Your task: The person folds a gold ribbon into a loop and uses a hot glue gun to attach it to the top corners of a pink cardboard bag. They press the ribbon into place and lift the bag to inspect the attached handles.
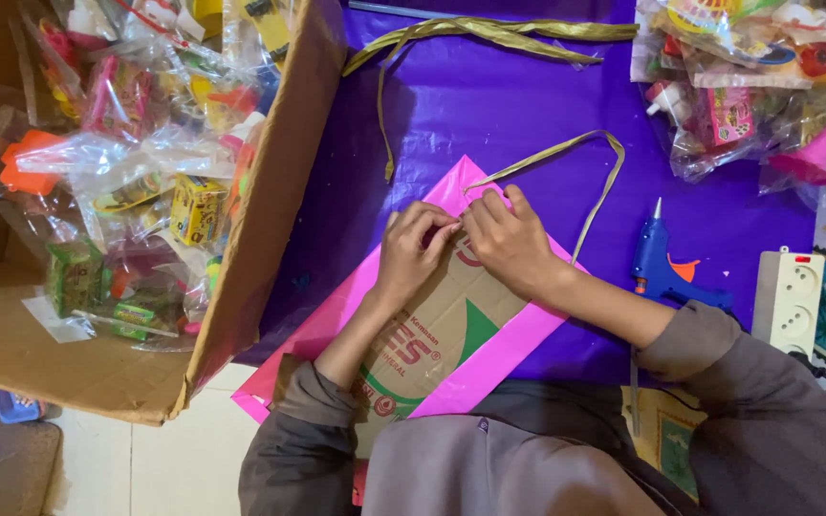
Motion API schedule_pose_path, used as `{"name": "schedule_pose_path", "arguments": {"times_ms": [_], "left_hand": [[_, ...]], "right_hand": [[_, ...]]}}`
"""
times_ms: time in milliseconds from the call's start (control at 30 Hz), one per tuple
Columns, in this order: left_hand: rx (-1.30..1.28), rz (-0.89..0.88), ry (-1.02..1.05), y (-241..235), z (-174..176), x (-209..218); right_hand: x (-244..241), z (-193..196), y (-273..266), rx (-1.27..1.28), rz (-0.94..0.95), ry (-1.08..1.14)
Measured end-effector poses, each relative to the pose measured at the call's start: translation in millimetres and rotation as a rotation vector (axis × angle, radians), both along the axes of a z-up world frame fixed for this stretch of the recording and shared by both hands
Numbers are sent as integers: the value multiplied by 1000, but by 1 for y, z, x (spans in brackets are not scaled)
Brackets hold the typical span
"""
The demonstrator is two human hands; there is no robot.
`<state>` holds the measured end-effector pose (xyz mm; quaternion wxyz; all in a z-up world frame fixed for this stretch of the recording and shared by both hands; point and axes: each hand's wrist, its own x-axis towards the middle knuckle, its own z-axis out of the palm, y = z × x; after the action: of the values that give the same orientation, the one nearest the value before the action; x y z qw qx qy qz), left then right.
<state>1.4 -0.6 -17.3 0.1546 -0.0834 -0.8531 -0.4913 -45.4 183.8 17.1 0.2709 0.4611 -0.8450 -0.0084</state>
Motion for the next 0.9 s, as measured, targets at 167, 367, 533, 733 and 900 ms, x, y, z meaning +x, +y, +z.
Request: {"name": "schedule_pose_path", "arguments": {"times_ms": [167, 367, 533, 733, 900], "left_hand": [[36, 7, 25, 1, -5, 0], [134, 23, -13, 2, 3, -1], [285, 50, -42, 4, 22, 2], [427, 80, -118, 20, 28, 17], [822, 122, -363, 25, 29, 29]], "right_hand": [[8, 26, 2, -12, -39, -190], [17, 22, 15, -258, -46, -872], [18, 52, 15, -417, -29, -988], [15, 57, 12, -511, 8, -999], [19, 66, 11, -478, 7, -1044]]}}
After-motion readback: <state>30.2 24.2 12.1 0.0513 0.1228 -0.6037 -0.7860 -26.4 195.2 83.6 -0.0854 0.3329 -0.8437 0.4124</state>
